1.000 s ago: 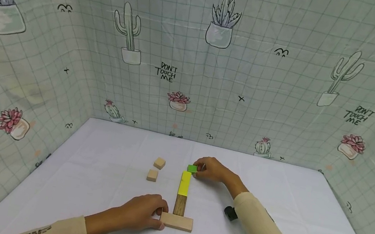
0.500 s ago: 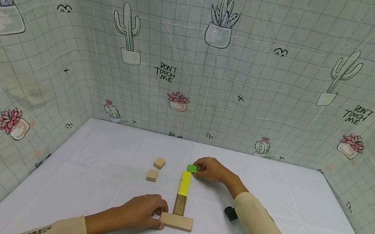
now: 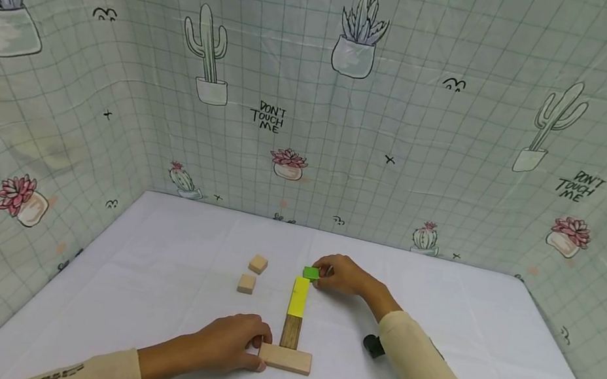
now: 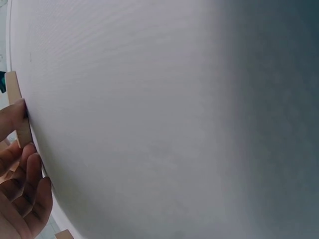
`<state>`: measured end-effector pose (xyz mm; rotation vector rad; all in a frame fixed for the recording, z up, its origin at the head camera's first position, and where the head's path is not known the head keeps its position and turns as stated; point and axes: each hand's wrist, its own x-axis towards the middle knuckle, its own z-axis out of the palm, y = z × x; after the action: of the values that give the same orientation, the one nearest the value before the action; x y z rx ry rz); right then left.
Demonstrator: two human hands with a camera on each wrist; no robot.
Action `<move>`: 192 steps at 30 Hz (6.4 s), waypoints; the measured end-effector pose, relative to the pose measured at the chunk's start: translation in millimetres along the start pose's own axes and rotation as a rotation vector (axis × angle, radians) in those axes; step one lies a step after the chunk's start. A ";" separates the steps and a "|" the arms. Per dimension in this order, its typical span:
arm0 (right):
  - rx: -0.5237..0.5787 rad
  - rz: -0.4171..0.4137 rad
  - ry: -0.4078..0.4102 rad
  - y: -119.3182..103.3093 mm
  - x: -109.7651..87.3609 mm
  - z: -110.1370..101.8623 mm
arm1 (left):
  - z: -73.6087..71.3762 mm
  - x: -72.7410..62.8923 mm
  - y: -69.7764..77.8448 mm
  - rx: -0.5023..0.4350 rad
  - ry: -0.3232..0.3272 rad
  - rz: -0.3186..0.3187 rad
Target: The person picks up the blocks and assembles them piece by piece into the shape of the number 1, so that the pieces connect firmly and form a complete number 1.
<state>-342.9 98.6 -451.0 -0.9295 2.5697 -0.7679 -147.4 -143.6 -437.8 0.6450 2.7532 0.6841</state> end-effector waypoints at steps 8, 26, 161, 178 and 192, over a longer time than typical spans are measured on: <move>0.018 0.016 0.010 -0.2 0.4 1.0 | -1.1 -0.5 0.7 0.000 -0.012 -0.010; 0.042 0.008 -0.012 0.0 -0.2 0.1 | -11.5 -3.1 -3.0 0.022 -0.097 -0.027; 0.037 0.030 0.002 -4.9 -3.5 1.8 | -45.0 90.2 -49.9 0.163 0.283 -0.407; 0.046 0.055 0.002 -4.4 -3.7 2.3 | -47.3 90.7 -63.9 -0.012 0.260 -0.352; 0.056 0.042 0.000 -3.0 -4.0 3.3 | -45.4 99.1 -69.9 -0.120 0.237 -0.236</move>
<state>-336.9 98.1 -451.6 -0.8560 2.5448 -0.8239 -274.0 -170.3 -444.2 0.2203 2.9060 0.9124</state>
